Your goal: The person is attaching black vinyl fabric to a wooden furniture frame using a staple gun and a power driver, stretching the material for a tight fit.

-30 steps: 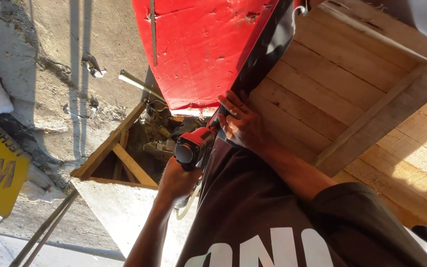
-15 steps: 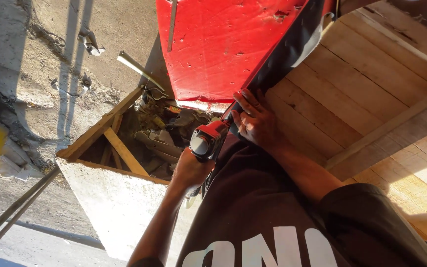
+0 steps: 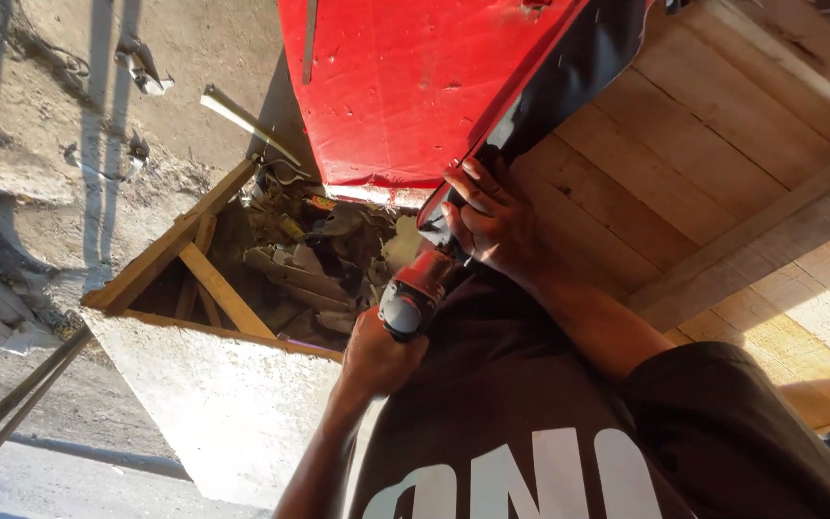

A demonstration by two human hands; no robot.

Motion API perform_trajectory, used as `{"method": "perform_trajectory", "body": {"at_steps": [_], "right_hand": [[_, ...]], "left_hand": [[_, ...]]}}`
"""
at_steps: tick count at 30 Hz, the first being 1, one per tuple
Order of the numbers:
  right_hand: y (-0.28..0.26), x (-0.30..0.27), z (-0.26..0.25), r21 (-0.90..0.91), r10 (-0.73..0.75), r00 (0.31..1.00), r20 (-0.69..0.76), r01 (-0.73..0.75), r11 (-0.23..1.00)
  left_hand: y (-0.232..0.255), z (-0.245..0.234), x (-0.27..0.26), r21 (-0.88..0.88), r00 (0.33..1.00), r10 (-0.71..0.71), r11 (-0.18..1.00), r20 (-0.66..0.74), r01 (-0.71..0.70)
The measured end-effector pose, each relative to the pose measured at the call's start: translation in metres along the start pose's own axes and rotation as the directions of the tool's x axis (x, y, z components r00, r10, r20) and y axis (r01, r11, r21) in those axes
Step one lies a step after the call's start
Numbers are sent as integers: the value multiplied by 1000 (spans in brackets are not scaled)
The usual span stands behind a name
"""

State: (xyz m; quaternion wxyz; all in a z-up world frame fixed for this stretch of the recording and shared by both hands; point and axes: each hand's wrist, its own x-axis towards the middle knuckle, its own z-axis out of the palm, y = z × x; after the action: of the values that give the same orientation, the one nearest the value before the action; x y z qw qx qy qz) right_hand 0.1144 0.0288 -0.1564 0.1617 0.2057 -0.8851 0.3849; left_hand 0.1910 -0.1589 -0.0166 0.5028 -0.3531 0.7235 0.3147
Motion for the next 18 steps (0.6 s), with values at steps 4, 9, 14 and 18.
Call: {"method": "perform_trajectory", "body": {"at_steps": [4, 9, 14, 18], "right_hand": [[6, -3, 4, -14, -81, 996, -33, 80, 997], [12, -15, 17, -41, -127, 989, -78, 124, 991], [13, -16, 13, 28, -112, 992, -50, 113, 993], [19, 3, -9, 45, -365, 929, -66, 369, 928]], "left_hand": [[4, 8, -7, 21, 998, 16, 1000, 57, -18], [14, 10, -21, 76, 993, 1, 997, 118, -10], [12, 18, -17, 157, 985, 3, 987, 173, -31], [-19, 9, -27, -68, 994, 86, 994, 66, -82]]}}
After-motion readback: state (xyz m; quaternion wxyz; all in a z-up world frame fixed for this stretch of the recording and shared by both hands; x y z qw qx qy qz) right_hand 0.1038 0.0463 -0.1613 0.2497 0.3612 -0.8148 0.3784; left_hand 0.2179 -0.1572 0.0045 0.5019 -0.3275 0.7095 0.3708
